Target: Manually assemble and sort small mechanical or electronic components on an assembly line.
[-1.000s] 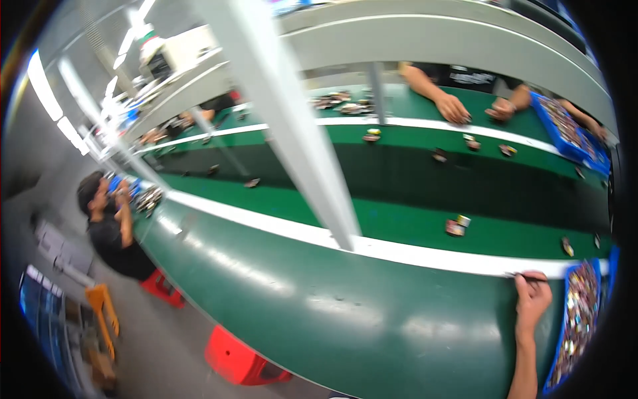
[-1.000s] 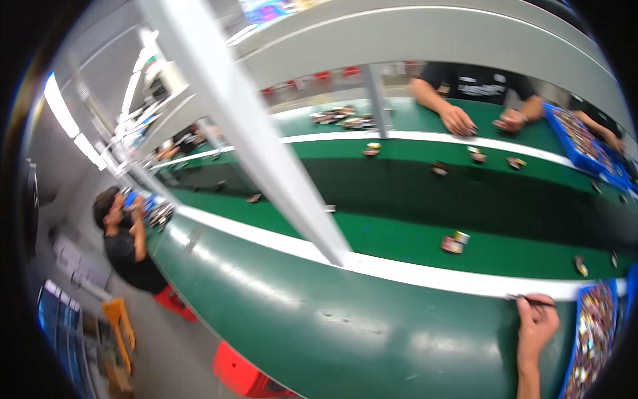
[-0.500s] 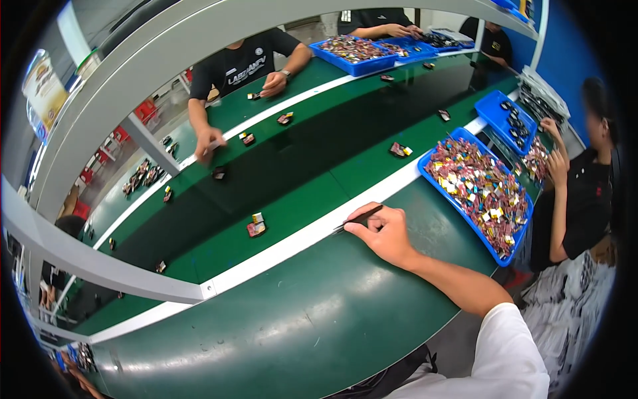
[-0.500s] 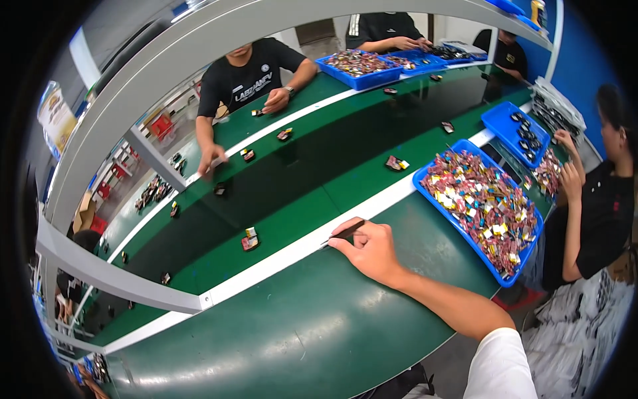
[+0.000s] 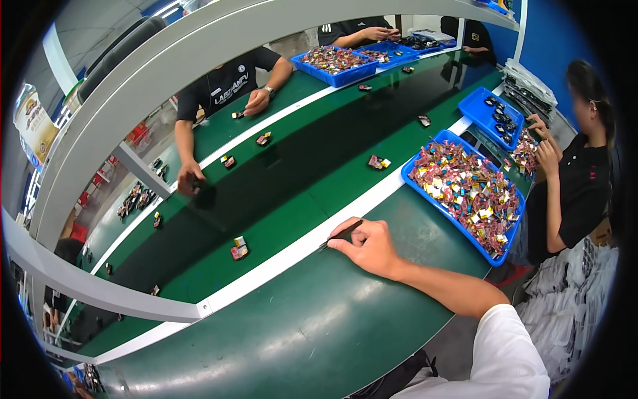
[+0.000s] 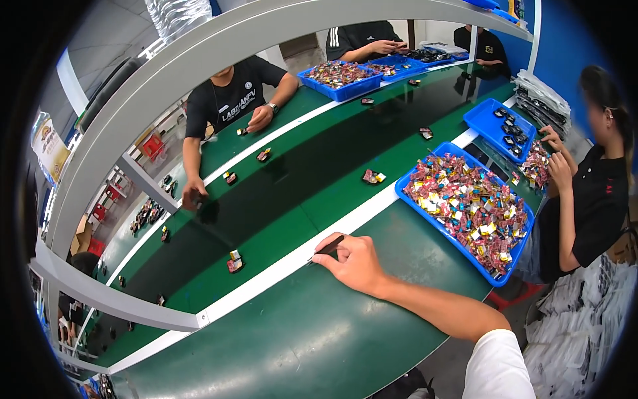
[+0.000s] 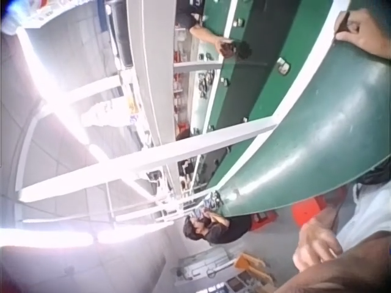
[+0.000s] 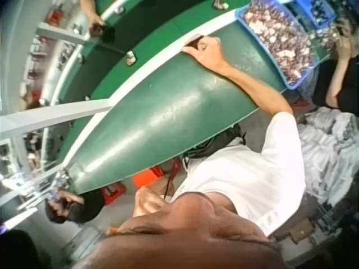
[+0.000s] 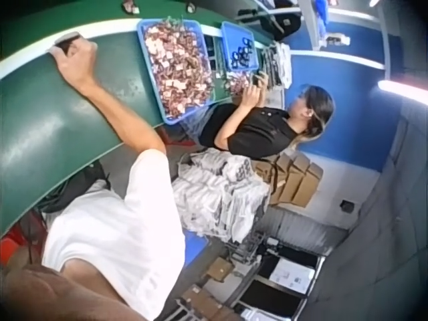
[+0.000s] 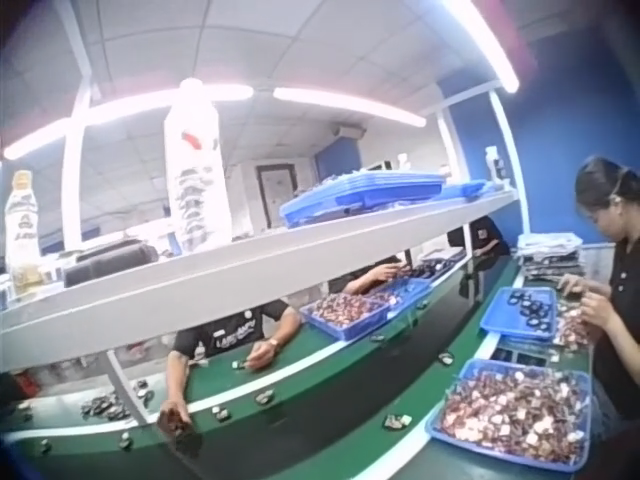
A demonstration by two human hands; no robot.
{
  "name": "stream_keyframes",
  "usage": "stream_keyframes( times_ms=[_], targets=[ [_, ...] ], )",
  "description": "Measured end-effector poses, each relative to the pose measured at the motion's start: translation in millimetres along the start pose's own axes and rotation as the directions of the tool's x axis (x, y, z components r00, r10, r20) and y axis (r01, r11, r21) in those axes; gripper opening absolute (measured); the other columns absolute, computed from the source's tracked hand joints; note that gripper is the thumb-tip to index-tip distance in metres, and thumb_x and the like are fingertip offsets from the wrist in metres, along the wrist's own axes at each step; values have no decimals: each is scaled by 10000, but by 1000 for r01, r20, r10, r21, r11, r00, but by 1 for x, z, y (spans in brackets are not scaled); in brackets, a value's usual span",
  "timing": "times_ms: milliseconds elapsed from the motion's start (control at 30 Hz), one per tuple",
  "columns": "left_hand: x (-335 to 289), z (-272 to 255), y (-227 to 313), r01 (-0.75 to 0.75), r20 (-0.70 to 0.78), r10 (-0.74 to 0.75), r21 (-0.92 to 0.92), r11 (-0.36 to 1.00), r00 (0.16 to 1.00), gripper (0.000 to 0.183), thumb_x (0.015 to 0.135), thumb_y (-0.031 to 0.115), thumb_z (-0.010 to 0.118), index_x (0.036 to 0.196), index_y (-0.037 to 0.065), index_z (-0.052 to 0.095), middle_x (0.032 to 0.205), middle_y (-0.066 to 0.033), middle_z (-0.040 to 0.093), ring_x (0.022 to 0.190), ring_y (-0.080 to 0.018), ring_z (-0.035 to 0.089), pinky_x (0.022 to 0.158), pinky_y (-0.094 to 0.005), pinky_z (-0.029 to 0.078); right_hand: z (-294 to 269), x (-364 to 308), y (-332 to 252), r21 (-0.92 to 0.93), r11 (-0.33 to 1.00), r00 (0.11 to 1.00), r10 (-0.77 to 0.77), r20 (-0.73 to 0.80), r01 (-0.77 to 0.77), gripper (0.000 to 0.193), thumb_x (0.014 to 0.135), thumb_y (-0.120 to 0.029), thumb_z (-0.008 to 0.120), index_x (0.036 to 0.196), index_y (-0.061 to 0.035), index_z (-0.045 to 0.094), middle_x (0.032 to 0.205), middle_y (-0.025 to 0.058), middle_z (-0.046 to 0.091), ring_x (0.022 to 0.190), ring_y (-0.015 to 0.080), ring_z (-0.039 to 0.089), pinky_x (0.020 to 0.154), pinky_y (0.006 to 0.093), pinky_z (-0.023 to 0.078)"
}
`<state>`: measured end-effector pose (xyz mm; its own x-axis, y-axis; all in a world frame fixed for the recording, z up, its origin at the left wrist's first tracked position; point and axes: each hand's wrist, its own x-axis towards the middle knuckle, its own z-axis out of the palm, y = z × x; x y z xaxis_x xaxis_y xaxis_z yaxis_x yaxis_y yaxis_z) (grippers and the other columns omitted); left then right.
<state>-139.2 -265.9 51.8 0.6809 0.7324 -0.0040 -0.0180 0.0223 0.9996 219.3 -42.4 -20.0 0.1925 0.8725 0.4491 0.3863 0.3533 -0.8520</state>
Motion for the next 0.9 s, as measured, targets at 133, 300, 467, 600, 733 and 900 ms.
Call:
stream_keyframes(
  times_ms=[133,300,467,600,733,900],
  targets=[
    [90,25,89,-617,-108,607,-100,781,787,238,945,77,609,710,40,596,623,-69,564,552,-153,505,507,-341,429,5,5,-14,28,999,1000,15,9,-15,151,800,-92,834,742,-34,707,533,-13,544,456,25,351,448,253,282],
    [163,-7,20,42,-345,315,731,681,884,296,945,81,649,672,-13,584,627,-90,575,516,-162,485,513,-309,387,5,0,-4,-18,998,999,-52,14,53,543,778,-83,832,481,-8,384,921,69,770,449,132,459,446,297,365],
    [217,7,-15,99,-273,94,616,782,957,171,930,58,679,784,-28,657,669,-97,603,579,-138,542,539,-305,429,13,-3,8,-6,994,994,-111,-6,111,194,811,-152,823,974,-77,746,683,31,701,438,91,434,447,283,377],
    [251,41,48,-154,-146,249,473,868,957,61,885,-7,701,942,-20,718,761,-117,666,674,-174,658,623,-282,512,11,-2,3,-9,997,997,-77,22,77,225,824,-169,818,1015,-86,733,657,29,685,438,99,430,455,284,392],
    [262,55,115,-660,264,615,437,610,743,160,719,-24,798,856,-13,715,770,-113,673,631,-268,656,576,-315,522,10,-1,7,-27,997,997,-73,23,74,246,826,-184,822,1032,-87,728,652,29,681,436,104,425,458,279,391],
    [261,58,126,-817,262,774,189,545,577,246,669,104,889,718,38,657,654,-53,601,539,-198,605,462,-285,452,11,-1,5,8,998,998,-61,17,61,214,820,-158,827,995,-80,732,637,27,670,438,88,410,458,269,382]
  ],
)
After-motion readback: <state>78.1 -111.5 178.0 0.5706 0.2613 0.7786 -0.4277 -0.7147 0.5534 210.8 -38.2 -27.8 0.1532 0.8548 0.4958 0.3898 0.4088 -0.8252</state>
